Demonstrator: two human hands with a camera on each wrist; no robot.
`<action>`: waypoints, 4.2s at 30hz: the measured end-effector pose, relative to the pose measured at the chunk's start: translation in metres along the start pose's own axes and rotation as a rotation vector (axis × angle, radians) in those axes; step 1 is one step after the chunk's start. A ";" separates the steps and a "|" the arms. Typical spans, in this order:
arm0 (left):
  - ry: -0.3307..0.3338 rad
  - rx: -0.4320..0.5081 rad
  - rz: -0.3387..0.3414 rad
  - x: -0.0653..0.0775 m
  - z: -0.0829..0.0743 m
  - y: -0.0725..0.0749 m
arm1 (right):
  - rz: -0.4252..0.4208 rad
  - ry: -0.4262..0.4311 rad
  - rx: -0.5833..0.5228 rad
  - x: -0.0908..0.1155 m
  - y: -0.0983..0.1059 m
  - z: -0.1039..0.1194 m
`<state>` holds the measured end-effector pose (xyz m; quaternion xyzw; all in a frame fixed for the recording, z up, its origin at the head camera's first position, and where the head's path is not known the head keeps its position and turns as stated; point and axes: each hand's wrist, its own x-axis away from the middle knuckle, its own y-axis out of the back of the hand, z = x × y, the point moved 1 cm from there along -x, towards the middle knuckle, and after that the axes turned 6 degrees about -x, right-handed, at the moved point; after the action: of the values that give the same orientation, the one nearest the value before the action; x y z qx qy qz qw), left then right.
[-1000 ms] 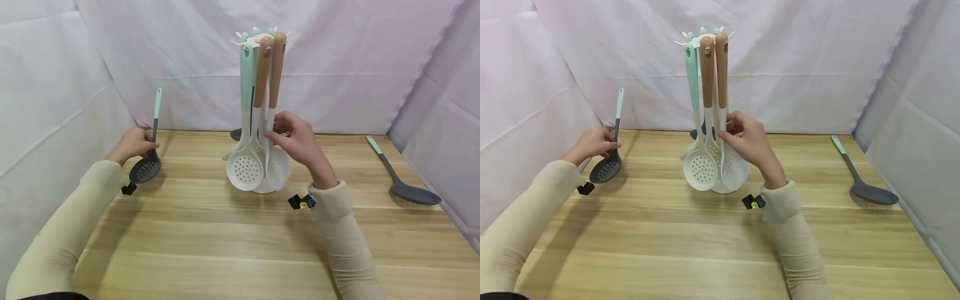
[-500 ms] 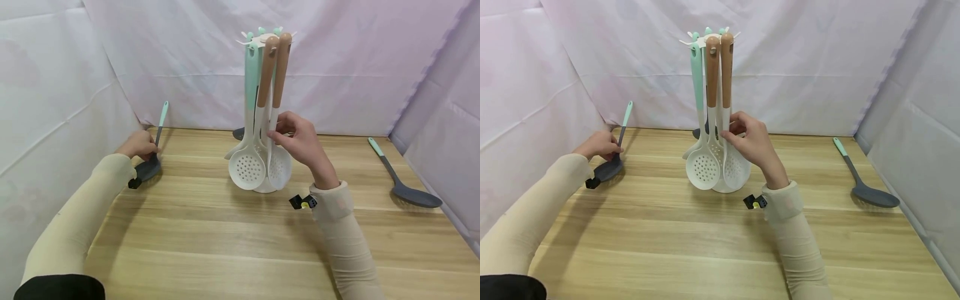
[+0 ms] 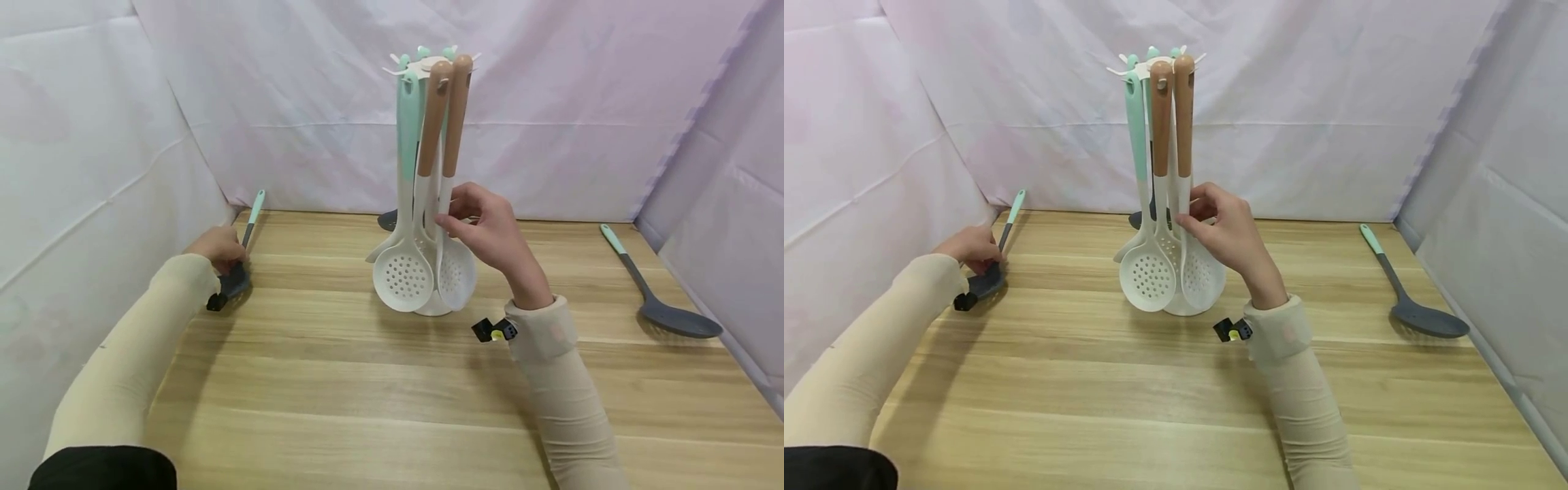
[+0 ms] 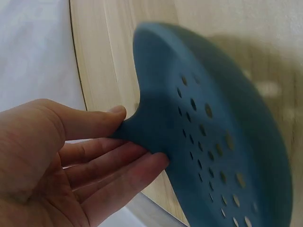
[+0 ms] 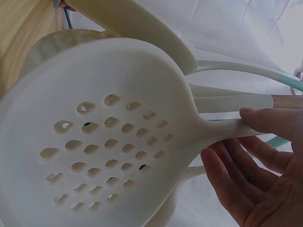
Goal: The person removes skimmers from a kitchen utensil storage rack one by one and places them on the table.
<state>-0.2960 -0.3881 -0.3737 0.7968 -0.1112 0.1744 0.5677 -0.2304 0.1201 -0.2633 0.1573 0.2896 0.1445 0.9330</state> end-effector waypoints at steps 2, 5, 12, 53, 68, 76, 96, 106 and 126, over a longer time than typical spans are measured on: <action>0.010 0.002 -0.002 0.000 0.001 0.000 | 0.000 -0.005 0.003 0.002 -0.001 0.010; 0.010 -0.006 -0.008 -0.001 0.000 0.000 | 0.001 -0.004 0.011 0.002 -0.001 0.013; 0.005 -0.062 0.005 0.001 -0.004 -0.001 | 0.016 -0.016 0.019 0.001 -0.002 0.013; -0.245 -0.180 -0.180 0.049 -0.098 0.021 | -0.013 -0.024 0.101 -0.006 0.002 -0.026; -0.667 0.091 -0.588 0.089 -0.224 -0.019 | -0.083 0.068 0.125 0.000 0.008 -0.022; -0.882 0.335 -0.600 0.103 -0.258 -0.029 | -0.075 0.080 0.098 0.005 0.006 0.002; -1.050 0.467 -0.776 0.108 -0.293 -0.043 | -0.144 0.076 0.009 0.014 0.023 0.016; -1.087 0.390 -0.798 0.103 -0.300 -0.051 | -0.232 0.004 -0.051 0.018 0.041 0.011; -1.096 0.381 -0.811 0.103 -0.298 -0.056 | -0.281 -0.053 0.080 0.023 0.083 -0.020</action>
<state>-0.2262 -0.0868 -0.2927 0.8339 -0.0427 -0.4606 0.3011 -0.2390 0.2078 -0.2585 0.1560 0.2898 -0.0033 0.9443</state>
